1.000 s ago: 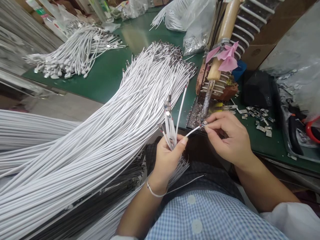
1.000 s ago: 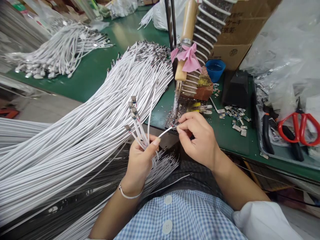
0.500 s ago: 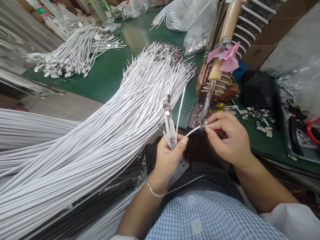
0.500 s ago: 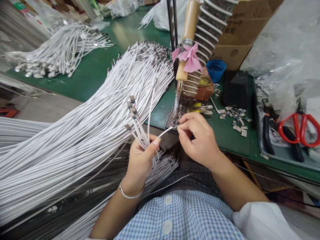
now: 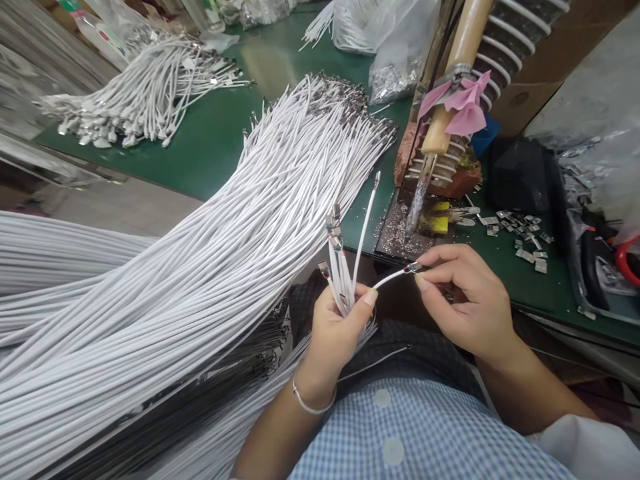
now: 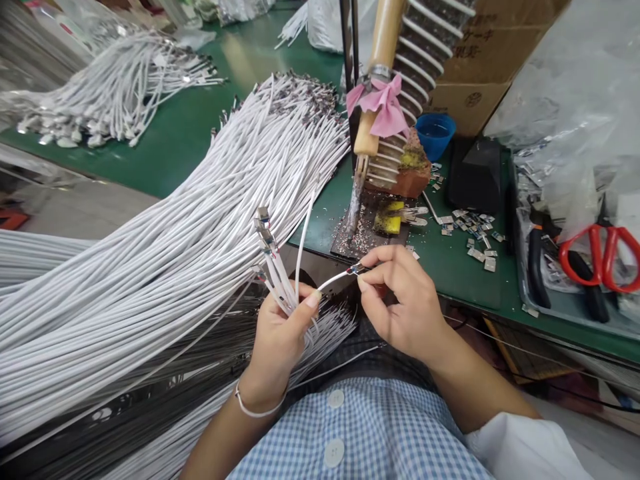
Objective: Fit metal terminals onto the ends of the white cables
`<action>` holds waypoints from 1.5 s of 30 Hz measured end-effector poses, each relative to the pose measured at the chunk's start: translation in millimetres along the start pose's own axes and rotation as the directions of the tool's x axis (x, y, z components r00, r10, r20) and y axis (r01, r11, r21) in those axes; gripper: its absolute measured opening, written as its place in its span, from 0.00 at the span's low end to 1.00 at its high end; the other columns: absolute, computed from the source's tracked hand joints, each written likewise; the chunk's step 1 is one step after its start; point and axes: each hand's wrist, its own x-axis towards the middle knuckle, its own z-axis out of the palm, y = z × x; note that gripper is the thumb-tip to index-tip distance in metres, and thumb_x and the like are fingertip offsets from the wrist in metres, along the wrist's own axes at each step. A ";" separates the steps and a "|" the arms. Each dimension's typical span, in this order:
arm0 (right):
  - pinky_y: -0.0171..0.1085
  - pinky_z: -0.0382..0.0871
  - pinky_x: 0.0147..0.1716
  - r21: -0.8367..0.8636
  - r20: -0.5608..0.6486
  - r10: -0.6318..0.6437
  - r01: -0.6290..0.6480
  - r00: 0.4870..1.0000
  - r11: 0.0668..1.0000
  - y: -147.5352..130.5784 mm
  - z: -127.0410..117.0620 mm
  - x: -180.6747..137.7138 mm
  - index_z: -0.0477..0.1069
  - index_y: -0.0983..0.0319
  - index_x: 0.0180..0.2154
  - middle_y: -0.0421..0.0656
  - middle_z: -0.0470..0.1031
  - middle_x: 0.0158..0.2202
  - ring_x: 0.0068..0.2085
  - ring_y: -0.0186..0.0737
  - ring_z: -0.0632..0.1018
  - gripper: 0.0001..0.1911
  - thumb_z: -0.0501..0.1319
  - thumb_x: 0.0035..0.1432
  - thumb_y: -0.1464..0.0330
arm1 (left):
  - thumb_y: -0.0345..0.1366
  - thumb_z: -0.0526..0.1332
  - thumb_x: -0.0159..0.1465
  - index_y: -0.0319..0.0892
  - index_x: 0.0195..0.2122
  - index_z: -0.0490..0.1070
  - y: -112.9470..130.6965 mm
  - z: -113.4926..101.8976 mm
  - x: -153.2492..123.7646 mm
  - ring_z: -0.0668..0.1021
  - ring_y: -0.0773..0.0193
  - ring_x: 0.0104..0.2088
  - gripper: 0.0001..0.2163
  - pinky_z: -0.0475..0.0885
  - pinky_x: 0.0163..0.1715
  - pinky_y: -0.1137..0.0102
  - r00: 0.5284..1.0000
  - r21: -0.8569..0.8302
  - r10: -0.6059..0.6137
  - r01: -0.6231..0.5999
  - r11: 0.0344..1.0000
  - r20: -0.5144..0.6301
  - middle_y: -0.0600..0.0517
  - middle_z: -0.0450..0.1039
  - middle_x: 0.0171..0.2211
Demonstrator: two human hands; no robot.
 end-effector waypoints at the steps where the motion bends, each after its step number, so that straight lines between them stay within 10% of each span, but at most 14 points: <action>1: 0.35 0.67 0.27 0.002 0.002 0.000 0.000 1.000 1.000 -1.1 -0.2 -1.3 0.68 0.62 0.28 0.44 0.69 0.36 0.35 0.38 0.73 0.07 0.60 0.49 0.79 | 0.36 0.64 0.55 0.40 0.27 0.70 0.1 -0.6 -1.4 0.62 0.75 0.17 0.06 0.59 0.18 0.78 1.000 0.001 -0.011 0.011 1.000 -0.002 0.59 0.63 0.17; 9: 0.36 0.69 0.34 0.059 0.082 -0.019 0.014 0.996 0.998 -3.7 -1.2 -9.7 0.68 0.61 0.31 0.43 0.72 0.36 0.36 0.37 0.74 0.08 0.59 0.51 0.80 | 0.39 0.64 0.55 0.40 0.29 0.70 -16.4 -9.8 -17.5 0.60 0.76 0.16 0.08 0.53 0.16 0.77 0.980 -0.093 -0.197 0.199 0.976 0.037 0.59 0.62 0.17; 16: 0.32 0.66 0.26 0.145 0.506 0.003 -0.089 0.862 0.985 -6.1 1.7 -17.0 0.67 0.61 0.32 0.39 0.71 0.26 0.26 0.32 0.72 0.06 0.55 0.57 0.76 | 0.31 0.62 0.48 0.38 0.36 0.72 -32.8 -18.1 -29.5 0.63 0.75 0.18 0.13 0.55 0.19 0.74 0.942 -0.413 -0.317 0.332 0.848 0.106 0.53 0.68 0.28; 25: 0.32 0.65 0.30 0.237 0.605 -0.057 -0.111 0.794 0.965 -8.9 53.6 -18.7 0.69 0.64 0.37 0.41 0.67 0.29 0.30 0.34 0.70 0.07 0.56 0.55 0.76 | 0.30 0.55 0.52 0.38 0.32 0.71 -43.8 -19.4 -43.0 0.65 0.69 0.20 0.08 0.57 0.22 0.72 0.924 -0.521 -0.343 0.379 0.764 0.170 0.54 0.64 0.19; 45: 0.30 0.61 0.19 0.369 0.551 0.324 -0.573 0.769 0.732 -3.1 45.1 -14.3 0.65 0.63 0.27 0.36 0.63 0.20 0.20 0.29 0.65 0.12 0.58 0.55 0.61 | 0.39 0.67 0.52 0.39 0.32 0.74 -37.3 -22.4 -42.6 0.70 0.69 0.24 0.10 0.65 0.29 0.73 0.953 -0.308 -0.302 0.292 0.906 0.014 0.54 0.71 0.22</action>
